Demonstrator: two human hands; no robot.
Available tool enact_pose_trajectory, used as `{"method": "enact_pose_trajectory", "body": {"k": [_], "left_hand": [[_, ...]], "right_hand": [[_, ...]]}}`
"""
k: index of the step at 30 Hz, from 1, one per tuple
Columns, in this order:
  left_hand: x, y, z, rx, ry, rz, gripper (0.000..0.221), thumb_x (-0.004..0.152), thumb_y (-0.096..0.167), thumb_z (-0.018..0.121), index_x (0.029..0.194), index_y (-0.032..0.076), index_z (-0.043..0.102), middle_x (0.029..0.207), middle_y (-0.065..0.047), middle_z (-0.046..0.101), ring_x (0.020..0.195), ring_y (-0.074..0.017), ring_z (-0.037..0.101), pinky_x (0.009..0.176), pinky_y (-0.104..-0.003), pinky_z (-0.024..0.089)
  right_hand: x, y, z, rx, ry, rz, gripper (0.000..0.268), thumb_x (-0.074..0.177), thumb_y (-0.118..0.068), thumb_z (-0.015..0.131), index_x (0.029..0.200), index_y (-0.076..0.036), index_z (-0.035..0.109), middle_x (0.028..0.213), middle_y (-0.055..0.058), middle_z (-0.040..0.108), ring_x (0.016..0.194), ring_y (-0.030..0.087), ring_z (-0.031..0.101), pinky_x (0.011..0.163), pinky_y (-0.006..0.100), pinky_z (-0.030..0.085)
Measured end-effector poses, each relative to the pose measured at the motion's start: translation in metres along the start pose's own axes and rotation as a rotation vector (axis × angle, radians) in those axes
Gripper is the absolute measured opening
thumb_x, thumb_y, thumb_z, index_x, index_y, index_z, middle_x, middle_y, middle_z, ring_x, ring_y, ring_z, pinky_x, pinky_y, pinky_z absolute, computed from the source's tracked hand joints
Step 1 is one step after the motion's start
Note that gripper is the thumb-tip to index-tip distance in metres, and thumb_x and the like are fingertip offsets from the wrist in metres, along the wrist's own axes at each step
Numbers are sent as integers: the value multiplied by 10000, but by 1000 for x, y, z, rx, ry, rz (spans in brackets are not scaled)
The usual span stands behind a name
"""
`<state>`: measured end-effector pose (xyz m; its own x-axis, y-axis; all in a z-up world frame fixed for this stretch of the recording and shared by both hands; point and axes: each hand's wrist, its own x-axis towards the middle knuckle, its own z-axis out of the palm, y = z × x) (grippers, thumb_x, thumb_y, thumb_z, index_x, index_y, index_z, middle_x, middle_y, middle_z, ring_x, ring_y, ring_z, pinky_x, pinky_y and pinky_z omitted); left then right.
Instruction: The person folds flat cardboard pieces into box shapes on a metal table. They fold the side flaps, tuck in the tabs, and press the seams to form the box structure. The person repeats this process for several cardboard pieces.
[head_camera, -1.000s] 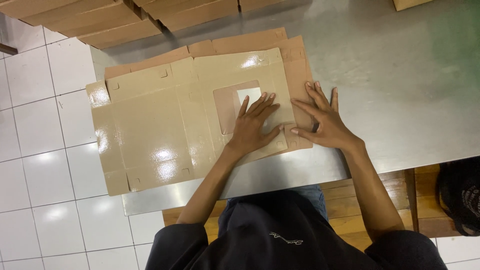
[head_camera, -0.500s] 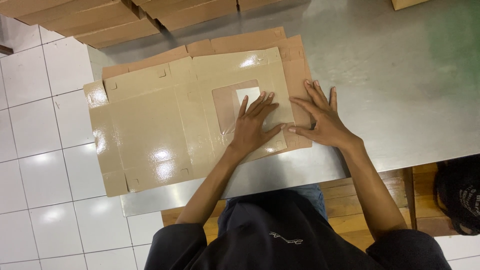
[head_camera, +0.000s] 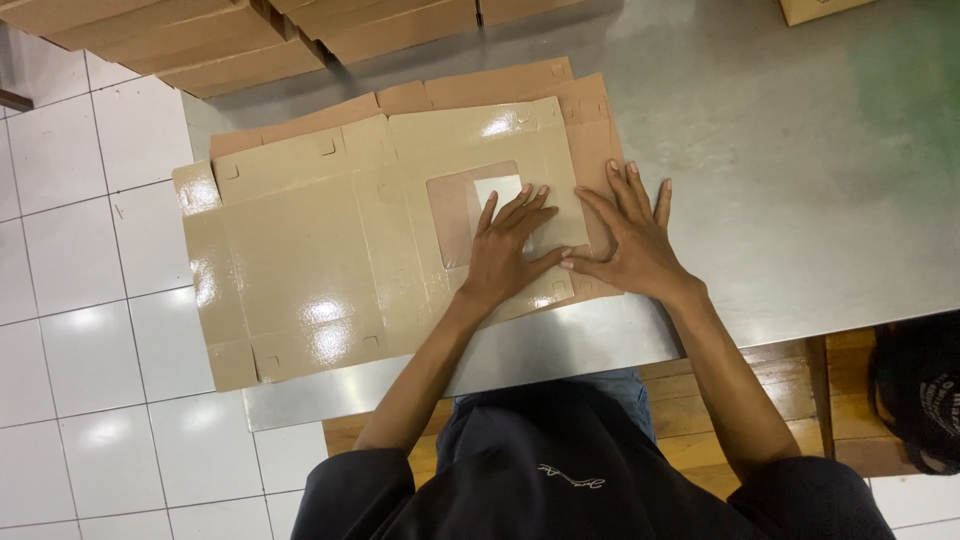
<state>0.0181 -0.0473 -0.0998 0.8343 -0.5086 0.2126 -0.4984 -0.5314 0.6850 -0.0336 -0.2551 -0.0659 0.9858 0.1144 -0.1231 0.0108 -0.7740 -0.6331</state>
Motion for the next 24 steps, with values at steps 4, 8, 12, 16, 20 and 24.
{"method": "enact_pose_trajectory", "body": {"k": [4, 8, 12, 16, 20, 24], "left_hand": [[0, 1, 0, 3, 5, 5, 539, 785, 339, 895, 1259, 158, 713, 1415, -108, 631, 1411, -270, 503, 1265, -508, 159], [1, 0, 0, -6, -2, 1, 546, 792, 366, 888, 1262, 152, 710, 1422, -116, 623, 1414, -271, 498, 1268, -508, 152], [0, 2, -3, -19, -22, -13, 553, 803, 390, 878, 1266, 142, 704, 1429, -118, 616, 1419, -275, 491, 1267, -520, 150], [1, 3, -4, -14, -38, -15, 557, 807, 385, 879, 1274, 137, 701, 1437, -121, 610, 1427, -282, 482, 1269, -521, 138], [1, 3, -5, -9, -44, -22, 560, 808, 388, 877, 1279, 143, 698, 1444, -110, 607, 1435, -266, 472, 1273, -513, 133], [0, 1, -3, -18, -34, -18, 565, 805, 396, 878, 1276, 140, 700, 1434, -119, 614, 1427, -275, 481, 1271, -518, 130]], "right_hand": [[-2, 9, -5, -6, -28, -18, 942, 746, -535, 819, 1552, -248, 425, 1699, 200, 123, 1568, 377, -44, 1124, 653, -224], [-3, 17, -10, 8, -48, -51, 871, 773, -512, 807, 1526, -238, 467, 1703, 198, 143, 1575, 365, -6, 1126, 654, -207], [-4, 14, -22, 34, -101, -60, 828, 791, -480, 801, 1510, -213, 489, 1710, 180, 138, 1578, 342, 23, 1133, 652, -194], [-2, 16, -31, 60, -124, -60, 814, 797, -435, 801, 1517, -224, 486, 1705, 179, 157, 1576, 343, 54, 1130, 654, -196], [-4, 20, -33, 171, -124, -77, 757, 815, -412, 789, 1496, -230, 512, 1704, 146, 178, 1572, 334, 50, 1124, 639, -225], [-4, 22, -24, 107, -96, -67, 858, 796, -464, 793, 1543, -226, 444, 1706, 128, 177, 1574, 328, 41, 1114, 637, -261]]}}
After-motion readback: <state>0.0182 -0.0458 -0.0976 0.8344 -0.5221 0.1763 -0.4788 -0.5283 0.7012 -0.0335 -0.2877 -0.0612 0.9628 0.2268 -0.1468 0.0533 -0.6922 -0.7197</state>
